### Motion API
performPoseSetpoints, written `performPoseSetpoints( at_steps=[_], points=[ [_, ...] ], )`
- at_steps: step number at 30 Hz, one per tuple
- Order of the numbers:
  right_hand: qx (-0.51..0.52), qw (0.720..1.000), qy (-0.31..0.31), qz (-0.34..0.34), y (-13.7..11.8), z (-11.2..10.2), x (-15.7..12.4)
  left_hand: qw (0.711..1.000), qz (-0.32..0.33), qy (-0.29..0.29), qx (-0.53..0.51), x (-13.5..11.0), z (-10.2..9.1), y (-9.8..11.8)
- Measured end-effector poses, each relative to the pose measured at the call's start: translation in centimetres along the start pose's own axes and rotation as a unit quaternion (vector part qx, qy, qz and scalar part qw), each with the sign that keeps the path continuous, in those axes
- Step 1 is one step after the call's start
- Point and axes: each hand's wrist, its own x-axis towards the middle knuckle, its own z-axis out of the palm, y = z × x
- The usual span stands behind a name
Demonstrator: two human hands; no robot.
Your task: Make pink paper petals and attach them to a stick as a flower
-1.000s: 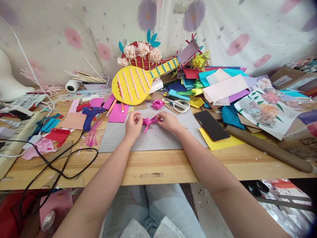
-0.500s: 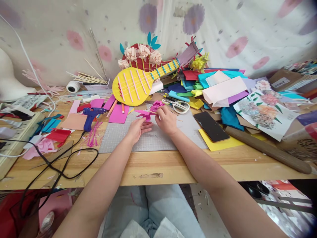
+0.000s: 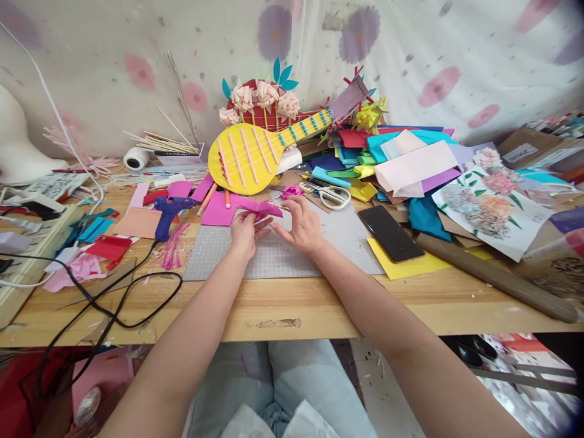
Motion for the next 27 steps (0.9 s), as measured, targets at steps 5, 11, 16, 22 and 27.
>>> performPoseSetpoints(
  at_steps=[5, 11, 16, 22, 27],
  points=[
    [0.022, 0.989, -0.126, -0.076, -0.4, -0.6, -0.3, 0.998, 0.006, 0.032, -0.049, 0.8, -0.5, 0.2],
    [0.056, 0.984, -0.167, -0.013, -1.7, 0.6, -0.1, 0.999, 0.029, 0.004, -0.028, 0.8, -0.4, -0.6],
    [0.063, 0.979, -0.19, 0.046, -1.2, 0.9, 0.1, 0.998, 0.054, -0.02, -0.008, 0.7, -0.2, -1.3],
    [0.042, 0.977, -0.192, 0.086, -1.1, 1.1, 0.0, 0.997, 0.05, -0.049, -0.032, 0.4, -0.1, -1.0],
    [0.072, 0.986, -0.13, 0.08, -0.6, 1.7, -0.2, 0.997, 0.002, -0.061, -0.044, 0.3, -0.3, -0.7]
  ],
)
